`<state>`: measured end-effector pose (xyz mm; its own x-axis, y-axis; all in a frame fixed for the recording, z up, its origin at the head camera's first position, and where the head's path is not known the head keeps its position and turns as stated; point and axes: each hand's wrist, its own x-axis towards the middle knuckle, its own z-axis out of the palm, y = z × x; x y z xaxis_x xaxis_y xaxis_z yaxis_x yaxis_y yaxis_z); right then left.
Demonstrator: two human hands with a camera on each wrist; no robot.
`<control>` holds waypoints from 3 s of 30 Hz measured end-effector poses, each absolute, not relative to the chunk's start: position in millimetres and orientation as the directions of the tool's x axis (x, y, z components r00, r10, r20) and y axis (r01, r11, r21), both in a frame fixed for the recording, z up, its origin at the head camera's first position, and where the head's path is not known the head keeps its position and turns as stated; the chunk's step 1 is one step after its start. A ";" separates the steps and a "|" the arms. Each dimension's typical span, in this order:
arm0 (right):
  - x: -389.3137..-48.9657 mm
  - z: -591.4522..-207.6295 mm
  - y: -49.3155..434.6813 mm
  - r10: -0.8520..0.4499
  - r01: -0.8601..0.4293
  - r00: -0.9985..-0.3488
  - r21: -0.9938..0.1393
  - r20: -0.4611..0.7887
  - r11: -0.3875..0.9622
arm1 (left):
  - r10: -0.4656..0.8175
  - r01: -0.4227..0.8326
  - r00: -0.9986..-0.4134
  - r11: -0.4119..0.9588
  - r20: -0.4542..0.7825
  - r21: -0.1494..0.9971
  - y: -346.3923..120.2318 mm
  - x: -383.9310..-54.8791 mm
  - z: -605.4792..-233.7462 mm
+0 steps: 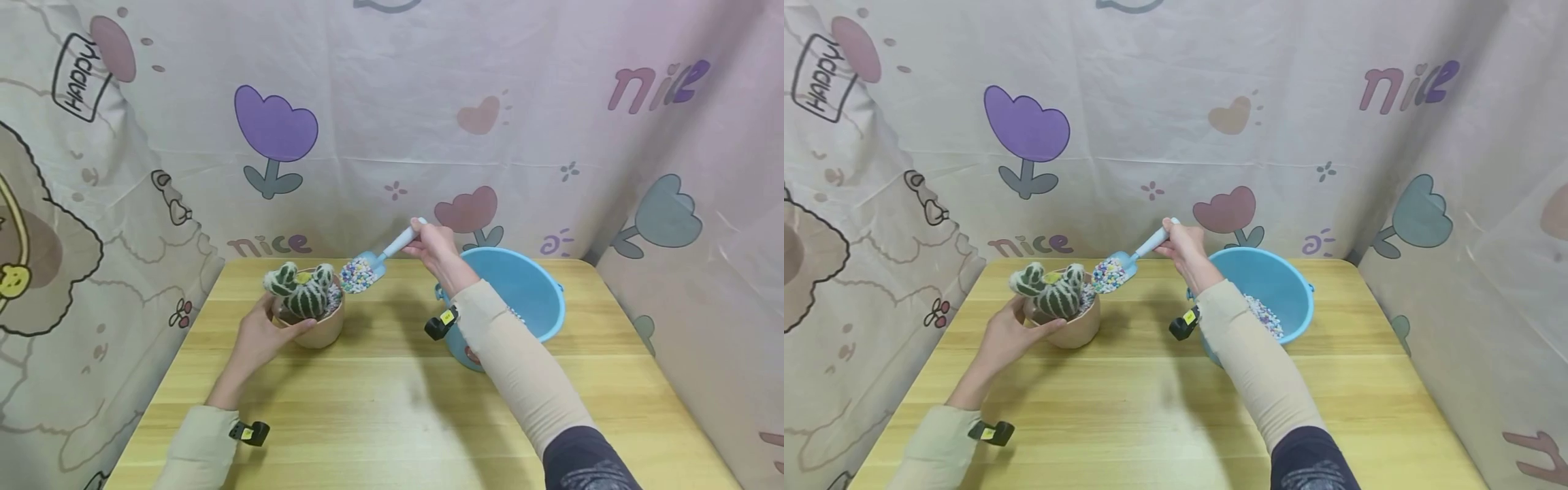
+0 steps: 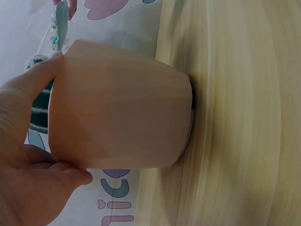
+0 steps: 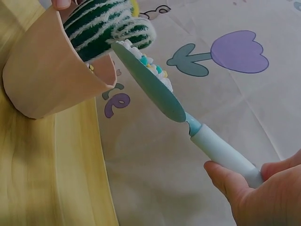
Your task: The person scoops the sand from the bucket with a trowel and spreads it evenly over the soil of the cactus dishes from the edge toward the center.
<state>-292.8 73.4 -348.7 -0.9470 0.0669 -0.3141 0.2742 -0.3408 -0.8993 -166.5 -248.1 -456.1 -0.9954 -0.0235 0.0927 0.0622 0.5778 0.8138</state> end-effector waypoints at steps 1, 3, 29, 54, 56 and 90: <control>-292.7 -349.0 72.7 0.065 0.275 -0.947 -0.900 -0.314 -0.339 | -0.028 0.061 -0.995 0.578 0.094 0.814 -247.6 -166.4 -456.3; -292.5 -349.9 71.0 0.060 0.277 -0.948 -0.901 -0.313 -0.334 | -0.037 0.059 -0.994 0.581 0.099 0.812 -246.4 -165.5 -456.5; -291.8 -355.8 51.7 0.070 0.252 -0.956 -0.919 -0.285 -0.304 | -0.127 0.101 -0.962 0.658 0.242 0.746 -228.6 -159.0 -463.8; -290.5 -360.7 40.7 0.075 0.214 -0.967 -0.940 -0.242 -0.266 | -0.182 0.095 -0.940 0.671 0.287 0.736 -220.6 -162.7 -468.5; -290.4 -360.8 40.6 0.076 0.212 -0.968 -0.940 -0.240 -0.266 | -0.190 0.097 -0.937 0.666 0.294 0.739 -219.0 -162.6 -468.5; -289.2 -360.6 40.4 0.083 0.216 -0.967 -0.946 -0.242 -0.243 | -0.073 0.113 -0.970 0.703 0.230 0.702 -225.9 -164.1 -454.0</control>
